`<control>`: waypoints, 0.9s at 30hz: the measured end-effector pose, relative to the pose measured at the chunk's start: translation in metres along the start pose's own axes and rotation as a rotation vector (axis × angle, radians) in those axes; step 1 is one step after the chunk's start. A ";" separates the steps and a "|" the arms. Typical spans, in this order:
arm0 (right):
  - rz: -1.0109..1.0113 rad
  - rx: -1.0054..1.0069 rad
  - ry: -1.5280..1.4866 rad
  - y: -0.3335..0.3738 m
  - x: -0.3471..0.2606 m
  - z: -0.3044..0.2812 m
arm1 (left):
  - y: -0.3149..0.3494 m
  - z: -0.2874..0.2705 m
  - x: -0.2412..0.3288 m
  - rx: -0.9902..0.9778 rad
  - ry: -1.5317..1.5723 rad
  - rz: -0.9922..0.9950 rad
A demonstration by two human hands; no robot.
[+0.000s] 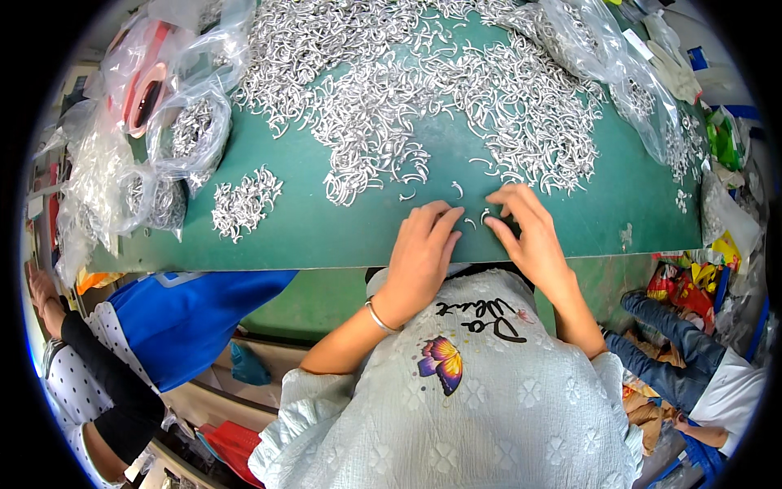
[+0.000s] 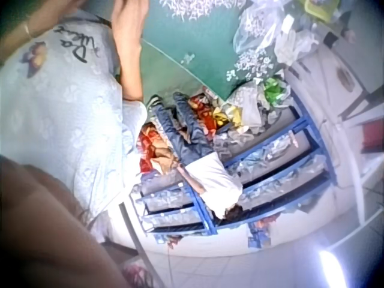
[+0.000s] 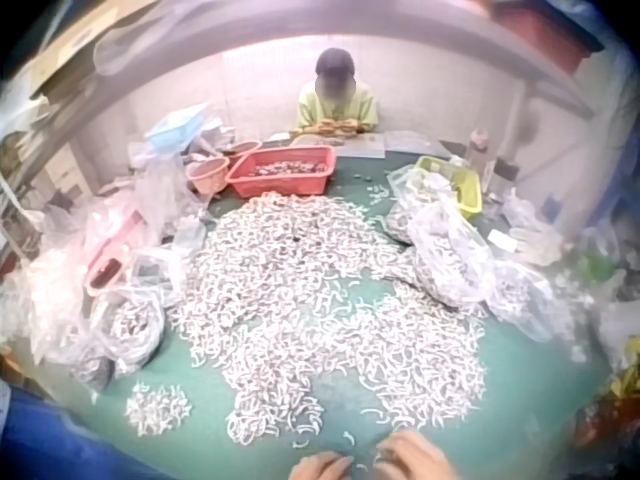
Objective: The person sorts small curved metal pieces by hand on a green table, moving them from a central pile into smaller groups and then placing a handful into a plastic bag.
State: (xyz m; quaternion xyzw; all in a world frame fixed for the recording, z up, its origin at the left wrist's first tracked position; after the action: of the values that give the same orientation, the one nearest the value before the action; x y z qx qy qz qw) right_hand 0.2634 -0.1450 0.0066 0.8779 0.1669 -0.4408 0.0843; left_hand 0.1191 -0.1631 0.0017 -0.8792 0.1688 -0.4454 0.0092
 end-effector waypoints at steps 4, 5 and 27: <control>-0.041 -0.038 0.113 0.001 -0.004 0.012 | -0.001 0.014 0.004 -0.089 -0.069 0.072; -0.007 -0.069 0.037 0.002 -0.004 0.014 | 0.001 0.014 0.001 -0.086 -0.058 0.065; 0.015 0.256 0.352 -0.034 0.012 0.033 | 0.000 0.021 0.004 -0.180 0.020 0.246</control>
State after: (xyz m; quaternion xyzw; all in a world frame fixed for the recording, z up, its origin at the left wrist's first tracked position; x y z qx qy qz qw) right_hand 0.2333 -0.1202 -0.0226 0.9461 0.1155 -0.2975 -0.0550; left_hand 0.1382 -0.1669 -0.0076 -0.8446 0.3148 -0.4328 -0.0169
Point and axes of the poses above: each hand's wrist, its own y-axis away from the middle knuckle, its own z-axis out of the palm, x = y × z, the point moved 7 cm from there along -y, towards the middle knuckle, and after that the axes turned 2 degrees about -x, right-handed, at the moved point
